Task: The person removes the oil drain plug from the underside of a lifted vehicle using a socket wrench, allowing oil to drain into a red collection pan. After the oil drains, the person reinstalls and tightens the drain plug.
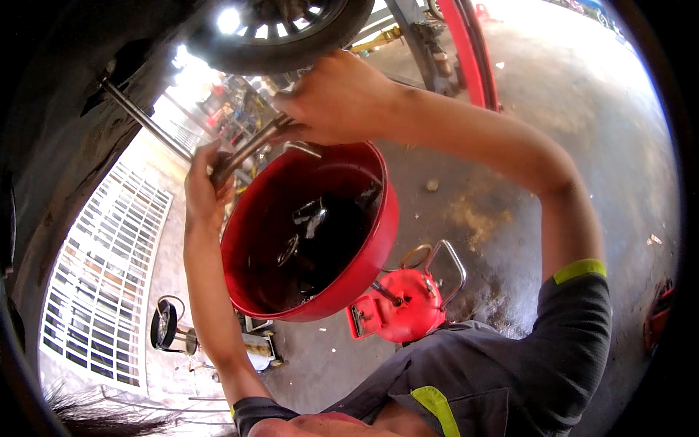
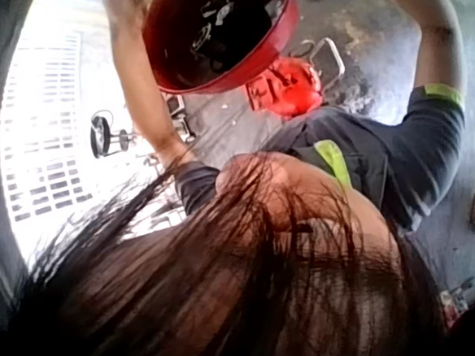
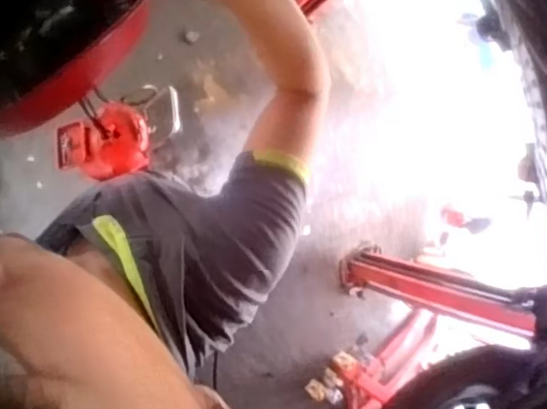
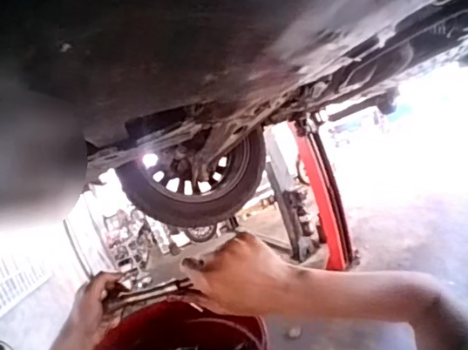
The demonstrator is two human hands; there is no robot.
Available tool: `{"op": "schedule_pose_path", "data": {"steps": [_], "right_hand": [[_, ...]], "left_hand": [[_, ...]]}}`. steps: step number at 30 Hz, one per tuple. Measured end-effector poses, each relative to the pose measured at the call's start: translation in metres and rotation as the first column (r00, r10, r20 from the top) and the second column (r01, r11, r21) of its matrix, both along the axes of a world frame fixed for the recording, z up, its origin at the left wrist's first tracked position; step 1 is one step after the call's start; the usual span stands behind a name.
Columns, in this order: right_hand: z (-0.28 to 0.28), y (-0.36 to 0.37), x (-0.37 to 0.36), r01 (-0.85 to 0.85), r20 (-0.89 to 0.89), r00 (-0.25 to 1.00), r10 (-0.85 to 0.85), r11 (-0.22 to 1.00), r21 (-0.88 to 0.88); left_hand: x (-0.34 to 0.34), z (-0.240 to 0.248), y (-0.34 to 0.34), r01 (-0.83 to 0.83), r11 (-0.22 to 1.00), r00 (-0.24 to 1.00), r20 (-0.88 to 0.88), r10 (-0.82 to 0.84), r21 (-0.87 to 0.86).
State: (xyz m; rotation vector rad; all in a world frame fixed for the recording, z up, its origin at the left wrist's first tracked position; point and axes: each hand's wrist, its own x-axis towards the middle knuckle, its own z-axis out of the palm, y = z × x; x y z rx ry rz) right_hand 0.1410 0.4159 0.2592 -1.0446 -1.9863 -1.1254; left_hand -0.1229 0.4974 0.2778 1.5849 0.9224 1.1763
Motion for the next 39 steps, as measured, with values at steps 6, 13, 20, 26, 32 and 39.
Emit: {"op": "schedule_pose_path", "data": {"steps": [6,13,20,26,32,39], "right_hand": [[0.001,-0.043,-0.027,0.136,-0.009,0.991,-0.136,0.991,-0.012],[0.009,-0.065,-0.046,0.126,0.023,0.992,-0.127,0.991,0.049],[0.010,-0.036,-0.030,0.172,-0.027,0.985,-0.172,0.985,-0.030],[0.008,-0.016,-0.017,0.065,-0.070,0.995,-0.067,0.997,-0.033],[0.009,0.009,-0.007,-0.033,-0.104,0.994,0.029,0.998,-0.046],[0.011,0.041,0.001,-0.191,-0.130,0.975,0.179,0.977,-0.090]], "left_hand": [[0.003,-0.001,0.000,0.000,0.999,1.000,-0.017,-0.001,-0.037],[-0.002,-0.001,0.013,0.194,0.981,0.979,0.068,-0.193,-0.004],[-0.007,-0.002,0.012,0.098,0.995,0.994,0.055,-0.098,0.000],[0.002,-0.001,0.006,0.016,1.000,1.000,0.025,-0.016,0.009],[-0.004,0.000,0.006,-0.043,0.998,0.999,-0.012,0.044,0.037],[-0.007,0.000,-0.004,-0.092,0.993,0.994,-0.057,0.096,0.075]]}}
